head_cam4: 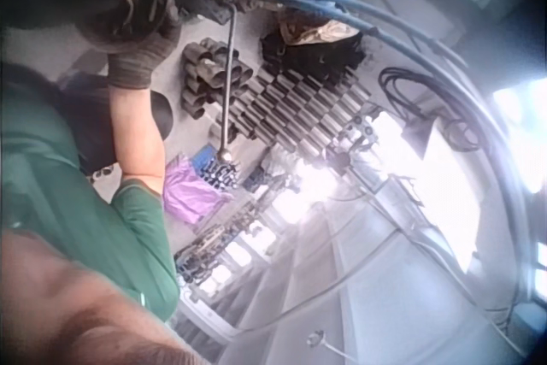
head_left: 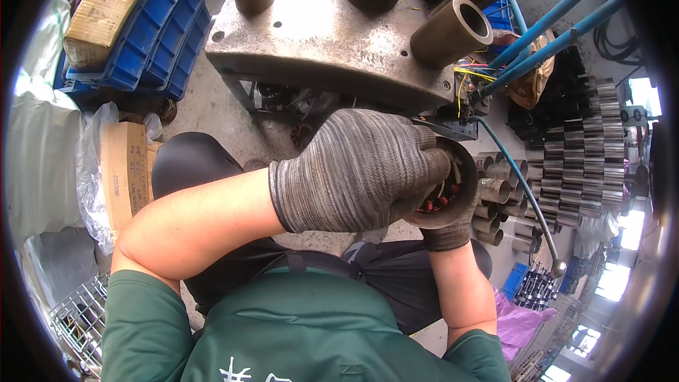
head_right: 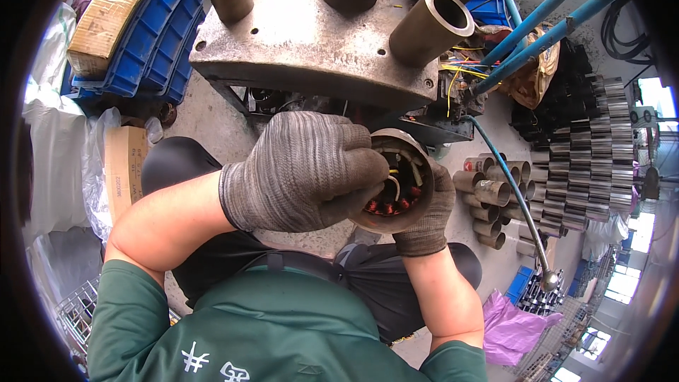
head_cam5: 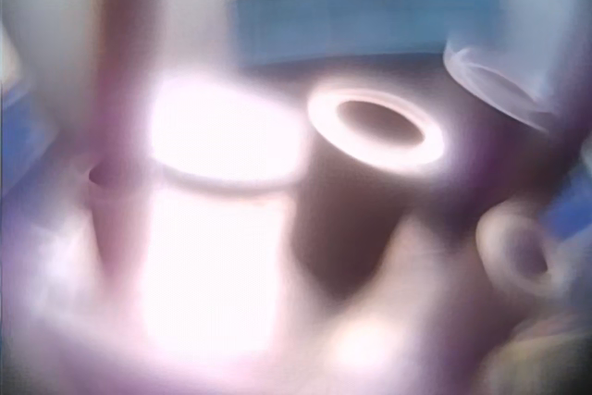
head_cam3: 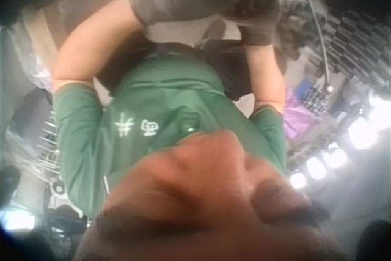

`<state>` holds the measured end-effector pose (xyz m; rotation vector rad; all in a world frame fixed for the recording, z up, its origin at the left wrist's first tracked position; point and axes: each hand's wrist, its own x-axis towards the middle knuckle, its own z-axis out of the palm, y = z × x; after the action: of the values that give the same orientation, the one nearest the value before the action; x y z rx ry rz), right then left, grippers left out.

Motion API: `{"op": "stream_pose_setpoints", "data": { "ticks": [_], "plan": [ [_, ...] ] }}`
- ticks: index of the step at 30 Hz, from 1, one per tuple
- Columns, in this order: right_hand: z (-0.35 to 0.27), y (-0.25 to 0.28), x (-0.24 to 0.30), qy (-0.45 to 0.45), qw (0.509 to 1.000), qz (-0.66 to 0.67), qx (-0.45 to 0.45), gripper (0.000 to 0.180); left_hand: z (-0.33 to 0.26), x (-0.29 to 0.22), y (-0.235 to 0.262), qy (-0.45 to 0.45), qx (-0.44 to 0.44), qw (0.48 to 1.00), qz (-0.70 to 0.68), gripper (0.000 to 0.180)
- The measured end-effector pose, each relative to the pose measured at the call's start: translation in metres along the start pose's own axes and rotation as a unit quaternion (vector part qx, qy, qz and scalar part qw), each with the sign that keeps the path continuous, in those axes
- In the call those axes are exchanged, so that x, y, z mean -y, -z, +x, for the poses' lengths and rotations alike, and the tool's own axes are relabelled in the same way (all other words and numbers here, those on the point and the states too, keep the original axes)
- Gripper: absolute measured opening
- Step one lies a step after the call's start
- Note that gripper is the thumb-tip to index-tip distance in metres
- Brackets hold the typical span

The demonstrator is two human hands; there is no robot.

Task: The person places metal housings and copper-wound stators into a press machine, pulls a lever to assemble them, and then places the finished components into a metal wire basket.

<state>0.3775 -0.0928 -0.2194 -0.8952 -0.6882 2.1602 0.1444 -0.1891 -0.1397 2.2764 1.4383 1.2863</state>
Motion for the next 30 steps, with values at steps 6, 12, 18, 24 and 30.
{"op": "stream_pose_setpoints", "data": {
  "ticks": [6,12,18,24,30],
  "plan": [
    [0.000,-0.004,-0.001,0.011,0.999,0.039,-0.007,0.044,-0.006,0.005,-0.012,0.048,0.077,0.988,0.122,0.023],
    [0.005,0.002,-0.005,-0.007,0.994,0.111,0.013,0.045,-0.007,-0.002,-0.029,0.087,0.144,0.979,0.116,0.027],
    [0.007,0.003,0.003,-0.038,0.987,0.153,-0.022,0.043,-0.010,0.006,-0.030,0.034,0.165,0.985,0.033,0.034],
    [0.009,0.016,0.007,-0.004,0.990,0.128,0.063,0.039,-0.004,-0.001,-0.014,-0.063,0.139,0.987,0.041,0.036],
    [-0.004,-0.007,0.016,0.012,0.983,0.166,0.078,0.044,-0.008,-0.010,-0.003,-0.212,-0.018,0.977,0.030,0.040]
  ]
}}
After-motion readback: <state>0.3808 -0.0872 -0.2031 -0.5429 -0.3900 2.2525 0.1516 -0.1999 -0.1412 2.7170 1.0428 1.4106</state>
